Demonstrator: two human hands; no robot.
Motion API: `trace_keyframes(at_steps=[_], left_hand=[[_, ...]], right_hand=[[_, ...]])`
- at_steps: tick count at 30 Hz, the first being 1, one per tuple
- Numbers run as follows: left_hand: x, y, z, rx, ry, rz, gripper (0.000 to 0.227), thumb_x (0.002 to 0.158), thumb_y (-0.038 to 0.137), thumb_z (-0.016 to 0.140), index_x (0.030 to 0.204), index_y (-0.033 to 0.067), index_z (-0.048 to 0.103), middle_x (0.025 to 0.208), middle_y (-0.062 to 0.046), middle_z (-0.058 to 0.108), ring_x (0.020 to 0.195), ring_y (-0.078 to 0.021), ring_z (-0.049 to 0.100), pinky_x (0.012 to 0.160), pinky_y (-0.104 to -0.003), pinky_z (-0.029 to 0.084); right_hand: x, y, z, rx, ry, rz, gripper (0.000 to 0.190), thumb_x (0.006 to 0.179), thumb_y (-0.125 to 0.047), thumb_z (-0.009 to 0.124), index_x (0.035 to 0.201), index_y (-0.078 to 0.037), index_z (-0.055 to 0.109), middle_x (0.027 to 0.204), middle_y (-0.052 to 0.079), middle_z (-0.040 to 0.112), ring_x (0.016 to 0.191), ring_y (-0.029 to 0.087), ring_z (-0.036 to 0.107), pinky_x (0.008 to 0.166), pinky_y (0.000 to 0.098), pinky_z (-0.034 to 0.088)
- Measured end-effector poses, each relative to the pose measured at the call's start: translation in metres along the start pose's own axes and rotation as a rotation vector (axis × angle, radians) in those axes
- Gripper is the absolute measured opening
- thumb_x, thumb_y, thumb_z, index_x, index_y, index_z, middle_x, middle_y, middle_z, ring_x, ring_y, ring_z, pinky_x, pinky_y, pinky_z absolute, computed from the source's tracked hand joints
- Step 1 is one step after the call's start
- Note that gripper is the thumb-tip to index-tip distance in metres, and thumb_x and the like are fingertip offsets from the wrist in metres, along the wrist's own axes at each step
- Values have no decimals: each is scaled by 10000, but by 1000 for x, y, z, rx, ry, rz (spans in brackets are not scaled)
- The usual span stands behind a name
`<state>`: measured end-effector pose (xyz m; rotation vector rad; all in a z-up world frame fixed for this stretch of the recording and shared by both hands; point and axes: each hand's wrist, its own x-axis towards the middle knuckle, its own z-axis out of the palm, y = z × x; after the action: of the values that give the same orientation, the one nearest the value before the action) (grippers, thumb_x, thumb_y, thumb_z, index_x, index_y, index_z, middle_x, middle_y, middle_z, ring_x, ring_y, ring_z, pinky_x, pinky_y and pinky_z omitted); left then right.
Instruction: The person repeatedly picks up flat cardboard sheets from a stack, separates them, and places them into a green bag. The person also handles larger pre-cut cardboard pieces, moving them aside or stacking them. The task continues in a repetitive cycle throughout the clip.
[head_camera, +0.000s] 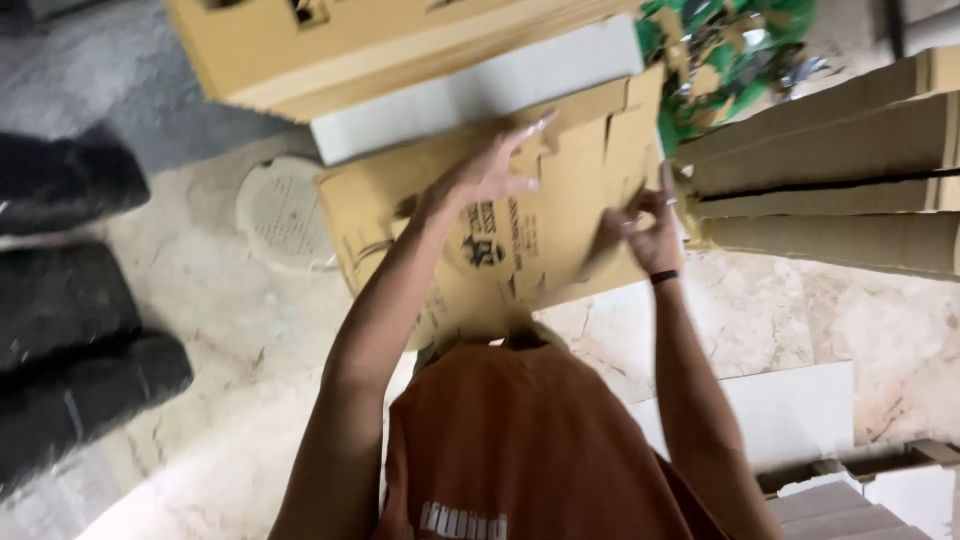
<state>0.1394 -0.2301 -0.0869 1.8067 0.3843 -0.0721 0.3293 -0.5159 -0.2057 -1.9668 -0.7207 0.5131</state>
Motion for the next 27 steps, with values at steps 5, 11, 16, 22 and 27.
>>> trace_keyframes(at_steps=[5, 11, 16, 22, 27], left_hand=[[-25, 40, -10, -68, 183, 181, 1043, 945, -26, 850, 1639, 282, 134, 1733, -78, 145, 1587, -393, 234, 1302, -528, 263], [-89, 45, -1, 369, 526, 70, 1148, 817, 280, 984, 1610, 349, 157, 1495, -116, 598, 1402, -311, 563, 1212, -405, 402], [-191, 26, 30, -39, 918, -258, 672, 945, 231, 809, 1457, 176, 378, 1382, -198, 536, 1333, -379, 501, 1137, -524, 446], [-267, -99, 97, -96, 904, -934, 1188, 873, 706, 724, 1670, 125, 61, 1635, -321, 249, 1498, -504, 284, 1202, -659, 269], [-277, -113, 130, -182, 867, -1006, 1046, 792, 587, 824, 1584, 127, 319, 1420, -282, 532, 1311, -483, 546, 1070, -610, 480]], right_hand=[[-7, -121, -79, 243, -291, -302, 938, 899, 61, 743, 1627, -51, 163, 1711, 186, 156, 1608, 341, 134, 1347, 491, 135], [-36, -162, -67, 254, -322, -292, 750, 935, 115, 673, 1573, 29, 289, 1638, 195, 336, 1547, 273, 300, 1309, 386, 235], [-46, -106, -9, 395, -358, -207, 671, 946, 129, 693, 1515, -21, 372, 1143, 168, 641, 1111, 251, 628, 1032, 438, 528], [-95, -32, 128, 219, -341, 143, 702, 890, -160, 813, 1489, -64, 460, 1311, 256, 641, 1268, 380, 595, 1098, 503, 489], [-128, -33, 150, -308, -372, 266, 622, 905, -347, 730, 1476, -222, 517, 1227, 169, 716, 1144, 377, 675, 1015, 525, 553]])
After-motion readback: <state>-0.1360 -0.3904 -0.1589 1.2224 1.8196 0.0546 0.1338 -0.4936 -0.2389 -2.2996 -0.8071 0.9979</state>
